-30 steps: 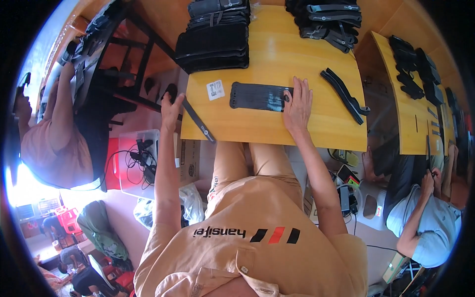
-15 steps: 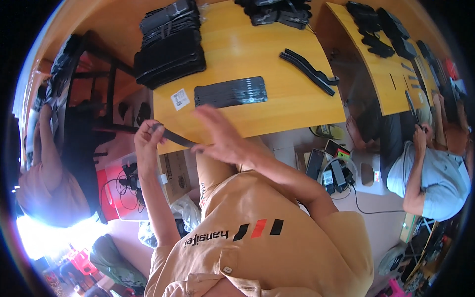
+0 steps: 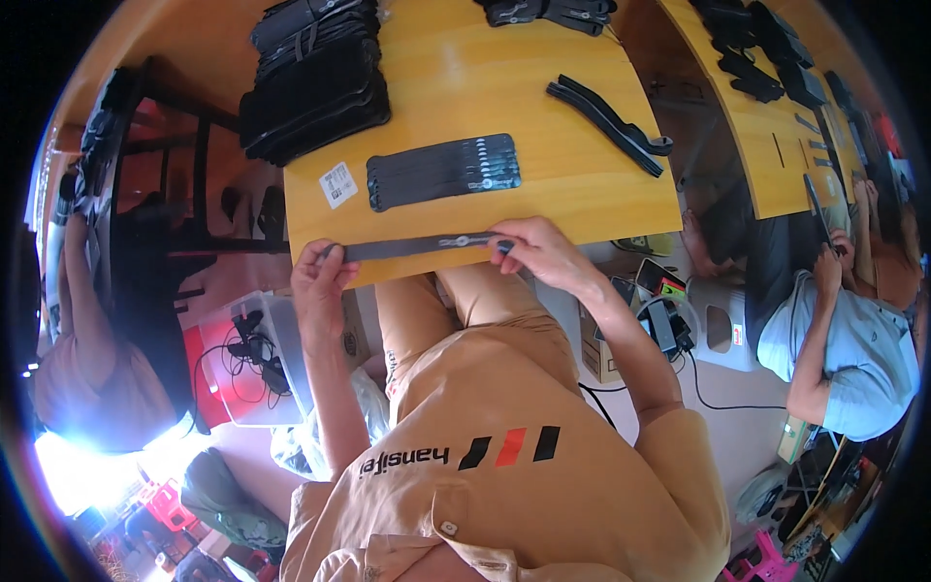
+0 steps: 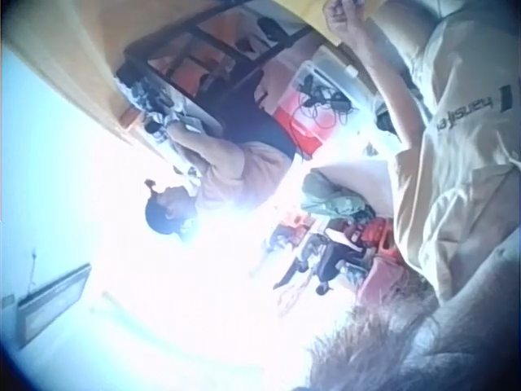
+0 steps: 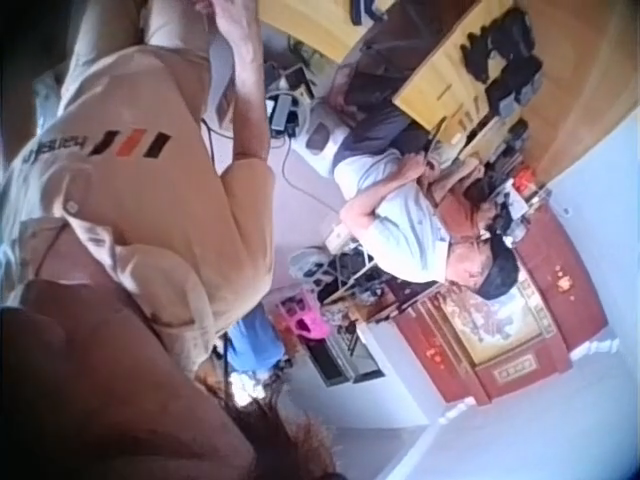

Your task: Assembling plastic components and straps by snapping pieces together and applying labels.

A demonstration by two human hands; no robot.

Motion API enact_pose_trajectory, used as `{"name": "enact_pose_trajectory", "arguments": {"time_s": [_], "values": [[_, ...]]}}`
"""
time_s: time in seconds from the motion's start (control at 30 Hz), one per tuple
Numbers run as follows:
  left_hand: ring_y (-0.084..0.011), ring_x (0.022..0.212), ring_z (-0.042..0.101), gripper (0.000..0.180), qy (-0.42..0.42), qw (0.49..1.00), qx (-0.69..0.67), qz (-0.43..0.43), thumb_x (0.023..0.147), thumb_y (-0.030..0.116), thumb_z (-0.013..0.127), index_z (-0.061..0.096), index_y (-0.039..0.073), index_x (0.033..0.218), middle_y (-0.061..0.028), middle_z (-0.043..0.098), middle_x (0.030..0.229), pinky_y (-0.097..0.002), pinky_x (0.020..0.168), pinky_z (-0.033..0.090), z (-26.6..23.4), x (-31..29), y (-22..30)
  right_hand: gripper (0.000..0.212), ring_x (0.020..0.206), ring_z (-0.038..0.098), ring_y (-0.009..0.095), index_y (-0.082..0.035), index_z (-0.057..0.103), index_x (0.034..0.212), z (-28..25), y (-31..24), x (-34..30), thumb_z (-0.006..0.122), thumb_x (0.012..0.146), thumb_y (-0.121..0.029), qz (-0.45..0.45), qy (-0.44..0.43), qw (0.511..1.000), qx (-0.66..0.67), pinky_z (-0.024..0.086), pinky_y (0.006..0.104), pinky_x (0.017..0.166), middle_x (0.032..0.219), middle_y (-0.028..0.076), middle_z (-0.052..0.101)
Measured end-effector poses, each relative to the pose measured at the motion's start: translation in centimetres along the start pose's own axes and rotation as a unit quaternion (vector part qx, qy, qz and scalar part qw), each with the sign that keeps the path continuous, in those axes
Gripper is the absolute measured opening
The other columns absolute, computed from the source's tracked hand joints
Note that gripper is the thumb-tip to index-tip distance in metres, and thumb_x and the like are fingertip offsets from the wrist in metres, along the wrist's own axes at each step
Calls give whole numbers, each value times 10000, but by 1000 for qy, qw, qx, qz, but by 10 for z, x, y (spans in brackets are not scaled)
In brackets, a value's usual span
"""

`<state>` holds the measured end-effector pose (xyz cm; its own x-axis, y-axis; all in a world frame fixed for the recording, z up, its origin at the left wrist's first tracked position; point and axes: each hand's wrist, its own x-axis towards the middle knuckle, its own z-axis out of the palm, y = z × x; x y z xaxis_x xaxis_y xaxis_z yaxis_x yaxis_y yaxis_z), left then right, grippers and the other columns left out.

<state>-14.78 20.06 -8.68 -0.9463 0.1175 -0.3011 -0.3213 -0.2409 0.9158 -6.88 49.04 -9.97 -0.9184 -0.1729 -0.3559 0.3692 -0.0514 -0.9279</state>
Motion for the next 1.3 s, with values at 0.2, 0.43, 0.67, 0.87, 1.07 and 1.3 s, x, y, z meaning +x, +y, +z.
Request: {"name": "enact_pose_trajectory", "arguments": {"time_s": [0.2,0.43,0.67,0.87,1.07,1.3], "values": [[-81,604,571,75,-23,997,71,16,826,67,624,578,34,875,-14,595,765,-183,563,458,16,27,-16,136,652,552,59,32,631,926,-11,8,6,545,822,13,-53,200,978,22,426,174,491,773,35,603],[-40,582,483,69,22,964,246,95,794,54,648,621,-5,821,12,561,665,-172,556,404,28,53,-35,102,507,465,14,-3,647,888,-10,23,27,649,786,-5,-70,323,942,56,357,154,411,653,-6,582],[-48,573,487,89,46,940,312,126,766,42,665,622,-9,824,2,558,647,-182,551,411,36,62,-40,90,544,484,28,14,639,877,-11,24,36,638,787,11,-83,362,927,41,392,166,470,672,-6,586],[-53,561,478,87,57,942,309,117,768,39,661,614,-13,819,-3,557,642,-187,542,405,37,63,-40,97,594,521,50,28,635,869,-9,24,41,611,776,42,-95,400,911,-28,434,186,552,701,13,596],[-54,555,478,86,67,937,323,111,766,40,665,615,-11,815,-5,563,646,-188,534,400,42,61,-39,109,587,526,46,10,628,888,-11,31,45,590,789,36,-100,413,902,-78,410,180,477,731,20,610],[-51,552,476,76,64,940,318,103,766,39,663,614,-7,801,-1,563,646,-186,533,398,41,62,-38,128,580,505,17,-10,624,912,-11,30,46,562,813,42,-99,410,900,-107,403,163,410,744,-6,612]]}}
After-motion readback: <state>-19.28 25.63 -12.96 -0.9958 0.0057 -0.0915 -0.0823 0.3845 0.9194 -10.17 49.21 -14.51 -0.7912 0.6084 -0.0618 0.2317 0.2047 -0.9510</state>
